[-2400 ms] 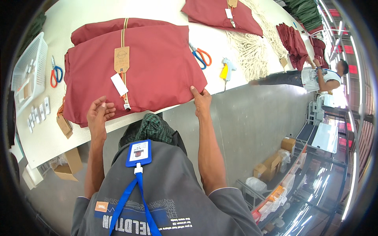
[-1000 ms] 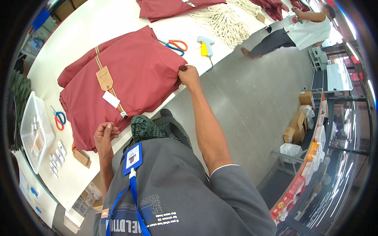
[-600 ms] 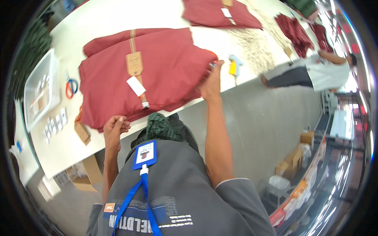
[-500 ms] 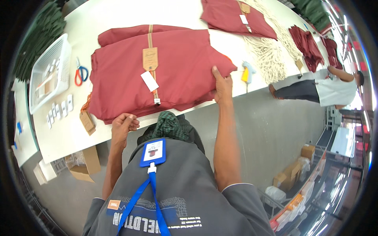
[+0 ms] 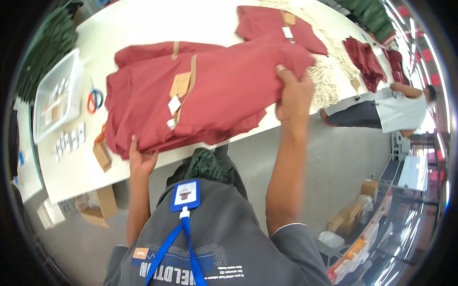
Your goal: The person attaches tags to folded red fabric items using a hot glue gun. They pick up each item, apply glue to a tag, press it onto the fabric, and place the item aside. The process is repeated for multiple items.
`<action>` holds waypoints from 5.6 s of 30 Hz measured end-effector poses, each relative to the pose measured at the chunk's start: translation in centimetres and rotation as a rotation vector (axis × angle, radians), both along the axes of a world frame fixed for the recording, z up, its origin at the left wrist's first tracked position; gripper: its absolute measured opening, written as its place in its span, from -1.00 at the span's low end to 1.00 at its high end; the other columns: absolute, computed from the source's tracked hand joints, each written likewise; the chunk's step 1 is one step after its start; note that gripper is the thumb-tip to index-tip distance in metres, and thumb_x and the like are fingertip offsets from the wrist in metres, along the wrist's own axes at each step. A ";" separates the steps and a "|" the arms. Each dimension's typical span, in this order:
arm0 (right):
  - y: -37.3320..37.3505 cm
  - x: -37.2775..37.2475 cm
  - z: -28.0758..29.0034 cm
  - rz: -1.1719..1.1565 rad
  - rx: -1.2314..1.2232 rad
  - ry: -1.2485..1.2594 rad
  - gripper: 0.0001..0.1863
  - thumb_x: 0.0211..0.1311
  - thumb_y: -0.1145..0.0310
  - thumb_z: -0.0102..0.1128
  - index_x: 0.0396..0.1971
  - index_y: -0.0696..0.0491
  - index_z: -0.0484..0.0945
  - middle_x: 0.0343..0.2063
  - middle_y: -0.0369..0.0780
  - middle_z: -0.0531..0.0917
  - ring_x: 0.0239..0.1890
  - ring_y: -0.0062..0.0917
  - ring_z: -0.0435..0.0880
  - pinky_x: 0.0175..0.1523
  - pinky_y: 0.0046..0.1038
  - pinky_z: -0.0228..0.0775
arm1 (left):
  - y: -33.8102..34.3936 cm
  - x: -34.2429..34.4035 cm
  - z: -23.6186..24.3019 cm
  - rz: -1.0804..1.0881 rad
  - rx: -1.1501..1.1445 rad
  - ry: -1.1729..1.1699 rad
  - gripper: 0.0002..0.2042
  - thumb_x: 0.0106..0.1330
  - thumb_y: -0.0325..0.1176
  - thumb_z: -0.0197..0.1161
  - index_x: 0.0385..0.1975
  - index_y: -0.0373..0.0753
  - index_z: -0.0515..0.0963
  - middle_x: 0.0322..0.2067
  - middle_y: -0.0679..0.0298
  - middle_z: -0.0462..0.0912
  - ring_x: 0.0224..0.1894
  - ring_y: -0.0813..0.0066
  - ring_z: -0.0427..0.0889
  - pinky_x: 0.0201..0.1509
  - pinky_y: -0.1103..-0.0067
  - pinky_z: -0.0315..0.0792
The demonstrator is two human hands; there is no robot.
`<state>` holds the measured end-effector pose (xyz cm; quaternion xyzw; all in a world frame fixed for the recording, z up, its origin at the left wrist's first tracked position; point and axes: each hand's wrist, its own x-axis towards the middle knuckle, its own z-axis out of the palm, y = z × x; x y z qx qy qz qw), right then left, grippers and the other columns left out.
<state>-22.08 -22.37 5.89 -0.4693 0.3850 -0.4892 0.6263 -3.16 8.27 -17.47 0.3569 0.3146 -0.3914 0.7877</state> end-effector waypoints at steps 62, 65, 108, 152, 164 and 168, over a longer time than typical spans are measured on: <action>7.3 5.6 -18.9 1.162 -1.012 1.035 -0.45 0.00 0.38 0.48 0.09 -0.05 0.58 -0.04 -0.21 0.52 0.04 -0.24 0.50 0.05 -0.16 0.36 | -6.3 -10.5 -0.7 -0.637 0.930 -0.968 -0.67 0.18 -0.24 0.55 -0.26 -0.27 0.54 -0.49 0.31 0.67 -0.48 0.49 0.64 -0.38 0.51 0.49; 8.2 5.9 -19.8 1.069 -1.087 1.116 -0.45 -0.02 0.36 0.47 0.07 -0.07 0.58 -0.03 -0.20 0.52 0.03 -0.23 0.50 0.02 -0.16 0.34 | -7.0 -9.8 -0.7 -0.603 1.036 -1.059 -0.59 0.11 -0.23 0.57 -0.24 -0.20 0.44 -0.52 0.25 0.63 -0.49 0.32 0.65 -0.38 0.40 0.48; 8.5 8.2 -21.6 1.125 -0.587 0.917 -0.93 0.28 0.53 0.25 -0.30 0.21 0.64 -0.48 -0.14 0.71 -0.46 -0.49 0.70 -0.29 -0.43 0.51 | -2.5 -4.7 0.2 -0.644 0.865 -1.357 -0.66 0.23 -0.21 0.43 -0.06 -0.19 0.59 -0.49 0.21 0.68 -0.43 0.26 0.69 -0.33 0.34 0.53; 8.5 6.0 -22.9 0.886 -0.265 0.745 -0.87 0.35 0.42 0.28 -0.25 0.18 0.66 -0.45 -0.27 0.66 -0.45 -0.66 0.58 -0.28 -0.53 0.46 | 14.0 10.3 -0.7 -0.829 1.922 -1.008 -0.36 0.04 -0.04 0.56 0.14 -0.11 0.54 0.05 0.20 0.54 0.18 0.21 0.51 0.08 0.26 0.54; 8.4 5.9 -23.2 0.879 -0.241 0.757 -0.87 0.36 0.42 0.27 -0.28 0.19 0.64 -0.51 -0.31 0.63 -0.46 -0.70 0.54 -0.30 -0.55 0.42 | 15.2 11.7 -0.4 -0.758 1.718 -0.779 -0.29 -0.05 0.06 0.63 0.10 -0.12 0.55 0.07 0.22 0.58 0.17 0.23 0.55 0.14 0.27 0.53; 8.5 6.1 -23.1 0.867 -0.261 0.777 -0.87 0.36 0.43 0.28 -0.29 0.20 0.64 -0.53 -0.32 0.62 -0.47 -0.71 0.51 -0.32 -0.55 0.40 | 16.0 12.1 0.0 -0.727 1.696 -0.790 -0.30 -0.04 0.08 0.61 0.08 -0.15 0.59 0.00 0.19 0.66 0.05 0.25 0.67 0.09 0.30 0.57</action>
